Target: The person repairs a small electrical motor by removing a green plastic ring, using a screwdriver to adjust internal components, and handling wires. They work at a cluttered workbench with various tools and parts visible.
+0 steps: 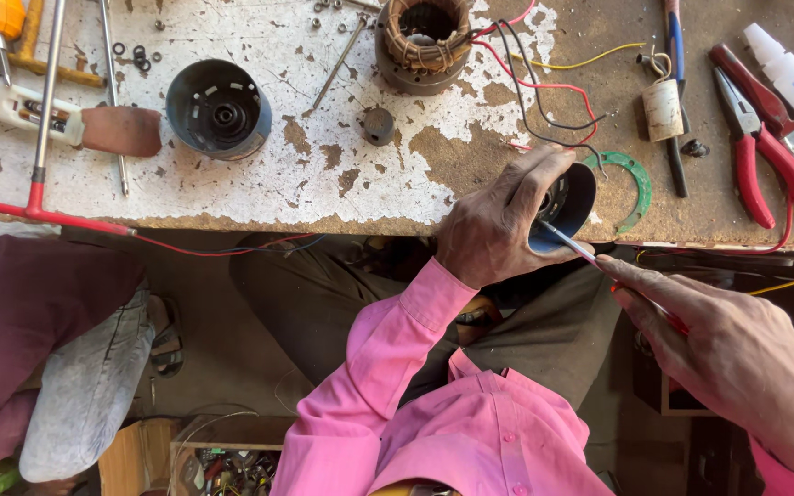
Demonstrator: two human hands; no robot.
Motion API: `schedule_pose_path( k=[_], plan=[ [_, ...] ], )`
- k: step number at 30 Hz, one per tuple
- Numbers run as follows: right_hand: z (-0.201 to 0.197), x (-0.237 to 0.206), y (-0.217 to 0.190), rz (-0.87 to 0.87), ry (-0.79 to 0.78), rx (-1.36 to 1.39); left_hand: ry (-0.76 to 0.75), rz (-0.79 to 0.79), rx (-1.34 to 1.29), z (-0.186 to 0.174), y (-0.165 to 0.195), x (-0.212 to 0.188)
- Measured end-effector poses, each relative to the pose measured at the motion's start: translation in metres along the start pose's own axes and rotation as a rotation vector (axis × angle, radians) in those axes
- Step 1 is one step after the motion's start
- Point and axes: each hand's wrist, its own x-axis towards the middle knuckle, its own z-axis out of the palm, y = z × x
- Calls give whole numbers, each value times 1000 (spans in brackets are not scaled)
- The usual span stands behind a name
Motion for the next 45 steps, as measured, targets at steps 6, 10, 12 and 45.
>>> schedule_pose_path(
  k=[6, 10, 12, 45],
  plan=[
    [14, -14, -22, -34, 167, -175, 21, 31, -2, 0, -3, 0],
    [28, -14, -38, 27, 266, -269, 38, -70, -17, 3, -1, 0],
    [31, -14, -40, 45, 306, -252, 35, -101, -18, 4, 0, -1],
    [23, -18, -29, 14, 182, -432, 41, -1, 5, 6, -5, -4]
  ],
)
